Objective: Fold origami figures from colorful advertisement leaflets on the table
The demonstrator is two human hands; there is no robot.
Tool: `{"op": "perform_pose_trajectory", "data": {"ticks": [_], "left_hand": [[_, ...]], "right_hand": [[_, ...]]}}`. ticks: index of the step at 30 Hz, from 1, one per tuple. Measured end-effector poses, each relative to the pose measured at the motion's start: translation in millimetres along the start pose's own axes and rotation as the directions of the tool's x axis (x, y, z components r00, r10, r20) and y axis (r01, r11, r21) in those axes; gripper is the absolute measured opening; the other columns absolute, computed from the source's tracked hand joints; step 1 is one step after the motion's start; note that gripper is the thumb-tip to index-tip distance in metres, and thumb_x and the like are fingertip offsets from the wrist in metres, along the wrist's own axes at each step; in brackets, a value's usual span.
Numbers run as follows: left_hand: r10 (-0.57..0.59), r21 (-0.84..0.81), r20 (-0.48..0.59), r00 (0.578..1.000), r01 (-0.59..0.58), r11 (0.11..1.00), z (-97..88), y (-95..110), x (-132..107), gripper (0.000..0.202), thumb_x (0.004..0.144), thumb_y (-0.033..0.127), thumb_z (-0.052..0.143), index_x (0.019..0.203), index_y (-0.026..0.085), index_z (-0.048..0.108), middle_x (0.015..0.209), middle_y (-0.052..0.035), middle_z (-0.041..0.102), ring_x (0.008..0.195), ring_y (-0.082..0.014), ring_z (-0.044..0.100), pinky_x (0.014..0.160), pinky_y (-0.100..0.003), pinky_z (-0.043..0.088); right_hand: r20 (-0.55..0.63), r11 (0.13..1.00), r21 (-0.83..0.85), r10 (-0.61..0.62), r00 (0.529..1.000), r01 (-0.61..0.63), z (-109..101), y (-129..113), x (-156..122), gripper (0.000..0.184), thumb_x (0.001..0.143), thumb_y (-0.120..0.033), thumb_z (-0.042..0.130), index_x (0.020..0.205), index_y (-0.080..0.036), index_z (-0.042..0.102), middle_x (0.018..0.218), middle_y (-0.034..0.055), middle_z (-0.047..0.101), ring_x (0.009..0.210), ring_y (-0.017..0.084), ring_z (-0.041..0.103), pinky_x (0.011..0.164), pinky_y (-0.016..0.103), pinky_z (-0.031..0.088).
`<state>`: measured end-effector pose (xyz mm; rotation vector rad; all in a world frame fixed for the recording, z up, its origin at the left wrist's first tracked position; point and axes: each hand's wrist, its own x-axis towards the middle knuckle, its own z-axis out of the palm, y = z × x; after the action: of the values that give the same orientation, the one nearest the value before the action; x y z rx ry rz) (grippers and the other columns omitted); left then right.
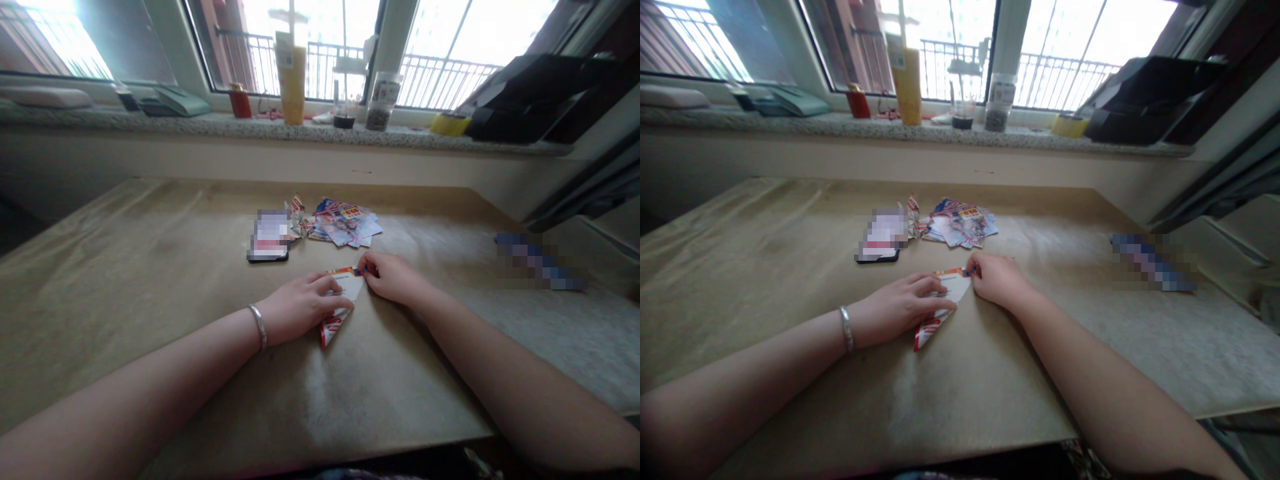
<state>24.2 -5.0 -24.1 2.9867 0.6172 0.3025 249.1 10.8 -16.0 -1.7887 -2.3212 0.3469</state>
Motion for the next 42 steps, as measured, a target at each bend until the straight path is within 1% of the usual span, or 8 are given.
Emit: {"op": "perform_pose_trajectory", "data": {"ticks": [4,7,12,17,24,28,34,42], "left_hand": [[-0.007,-0.001,-0.002,1.000,0.007,1.000,-0.8,1,0,0.029,0.092,0.024,0.045,0.119,0.028,0.055,0.112,-0.0069,0.054,0.106,-0.0210,0.049,0.093,-0.035,0.043],[-0.015,-0.001,0.012,1.000,0.015,1.000,-1.3,1,0,0.029,0.092,0.024,0.045,0.119,0.029,0.055,0.113,-0.0066,0.054,0.106,-0.0205,0.049,0.093,-0.035,0.043],[-0.007,0.010,0.010,1.000,0.007,1.000,-0.6,0,0,0.030,0.093,0.024,0.044,0.120,0.028,0.055,0.114,-0.0068,0.053,0.107,-0.0216,0.048,0.094,-0.037,0.042],[-0.011,0.004,0.019,1.000,0.011,1.000,-0.9,0,0,0.029,0.093,0.026,0.043,0.120,0.028,0.054,0.114,-0.0070,0.053,0.108,-0.0216,0.048,0.093,-0.036,0.043],[-0.009,-0.002,-0.005,1.000,0.009,1.000,-0.2,0,0,0.028,0.093,0.026,0.044,0.119,0.029,0.055,0.112,-0.0070,0.054,0.105,-0.0206,0.049,0.092,-0.035,0.043],[-0.011,-0.009,-0.008,1.000,0.011,1.000,-0.3,0,0,0.029,0.092,0.025,0.045,0.119,0.029,0.055,0.112,-0.0067,0.054,0.106,-0.0206,0.049,0.093,-0.035,0.042],[-0.016,-0.006,0.009,1.000,0.016,1.000,-1.2,1,0,0.029,0.093,0.026,0.044,0.120,0.029,0.054,0.113,-0.0066,0.054,0.107,-0.0214,0.049,0.093,-0.036,0.043],[-0.007,-0.006,-0.022,1.000,0.007,1.000,1.0,0,-1,0.028,0.093,0.027,0.045,0.119,0.029,0.055,0.112,-0.0070,0.054,0.105,-0.0207,0.049,0.092,-0.035,0.043]], "right_hand": [[-0.035,0.998,-0.043,0.047,0.998,-0.048,-2,-1,1,0.019,0.076,-0.016,0.049,0.089,-0.022,0.060,0.081,0.0029,0.068,0.071,0.016,0.058,0.063,0.025,0.037],[-0.035,0.996,-0.057,0.073,0.997,-0.075,-2,0,2,0.019,0.077,-0.017,0.048,0.090,-0.022,0.060,0.083,0.0035,0.068,0.072,0.017,0.059,0.063,0.025,0.037],[-0.074,0.990,-0.102,0.092,0.993,-0.099,0,2,5,0.021,0.078,-0.019,0.047,0.096,-0.022,0.059,0.086,0.0049,0.070,0.076,0.019,0.061,0.068,0.028,0.038],[-0.075,0.983,-0.116,0.136,0.988,-0.144,-2,5,7,0.018,0.079,-0.020,0.047,0.089,-0.022,0.062,0.083,0.0048,0.070,0.076,0.019,0.061,0.067,0.028,0.037],[-0.066,0.978,-0.088,0.184,0.981,-0.190,-5,8,8,0.016,0.077,-0.023,0.049,0.084,-0.022,0.063,0.078,0.0030,0.068,0.069,0.017,0.057,0.060,0.026,0.035],[-0.069,0.977,-0.077,0.192,0.979,-0.197,-4,9,9,0.016,0.077,-0.023,0.050,0.084,-0.022,0.064,0.079,0.0033,0.068,0.070,0.017,0.057,0.060,0.026,0.034],[-0.036,0.977,0.021,0.214,0.976,-0.213,-5,9,9,0.015,0.075,-0.020,0.050,0.083,-0.023,0.062,0.079,0.0025,0.067,0.067,0.016,0.057,0.054,0.024,0.033],[-0.046,0.980,0.035,0.195,0.980,-0.194,-3,12,10,0.014,0.075,-0.019,0.050,0.082,-0.022,0.062,0.078,0.0033,0.067,0.068,0.016,0.057,0.056,0.023,0.035]]}}
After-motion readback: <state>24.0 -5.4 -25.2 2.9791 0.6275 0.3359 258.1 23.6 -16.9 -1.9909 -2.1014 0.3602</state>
